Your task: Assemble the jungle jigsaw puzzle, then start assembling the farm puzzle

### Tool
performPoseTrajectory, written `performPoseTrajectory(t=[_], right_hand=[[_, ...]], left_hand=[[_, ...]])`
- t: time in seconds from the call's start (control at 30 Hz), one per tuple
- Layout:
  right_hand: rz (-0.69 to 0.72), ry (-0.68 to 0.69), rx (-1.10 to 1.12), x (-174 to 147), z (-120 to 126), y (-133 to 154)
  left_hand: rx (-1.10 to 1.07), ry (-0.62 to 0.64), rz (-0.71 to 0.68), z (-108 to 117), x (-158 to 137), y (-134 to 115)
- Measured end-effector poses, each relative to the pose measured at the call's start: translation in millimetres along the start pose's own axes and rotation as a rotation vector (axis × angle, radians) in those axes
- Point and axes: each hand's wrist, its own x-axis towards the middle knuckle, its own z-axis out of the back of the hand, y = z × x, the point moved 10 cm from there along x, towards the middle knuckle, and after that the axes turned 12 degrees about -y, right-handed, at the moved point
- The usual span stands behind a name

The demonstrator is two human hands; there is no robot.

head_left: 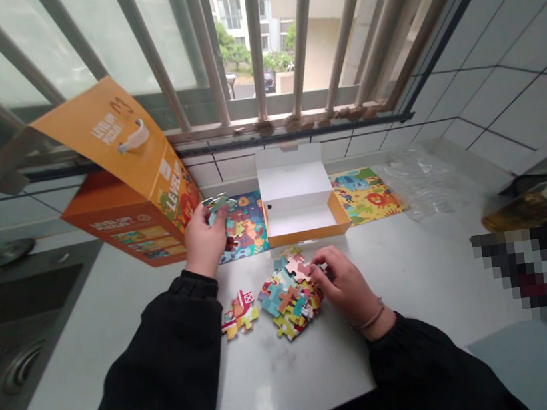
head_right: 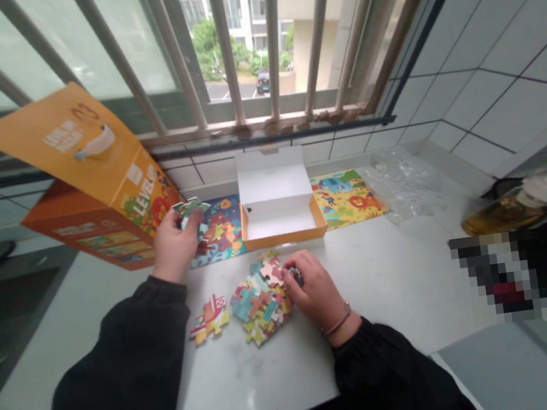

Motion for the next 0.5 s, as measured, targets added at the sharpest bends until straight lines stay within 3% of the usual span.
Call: performPoseTrajectory(t=[0.1,0.17,0.27,0.37,0.43,0.5], right_hand=[[-0.005,0.005,-0.004,-1,-1,-1],[-0.002,0.005,-0.009,-1,-2,-1],[0.007,0.009,-0.013,-2,-3,1],[0.007,0.007,-0.023,-2,-4,1],[0.006,0.007,-0.03,-3,-4,-1],[0.006,0.008,-0.035,-4,-5,-2]], left_hand=[[-0.184,-0.051,0.145,28,-27,12],[-0.206,0.021,0.163,35,-52,12],[-0.12,0.23,0.065,28,-95,-2],[0.022,0.493,-0.128,8,-133,-24],[0.104,0.552,-0.214,1,-140,-33],[0.167,0.508,-0.247,-3,-128,-36]])
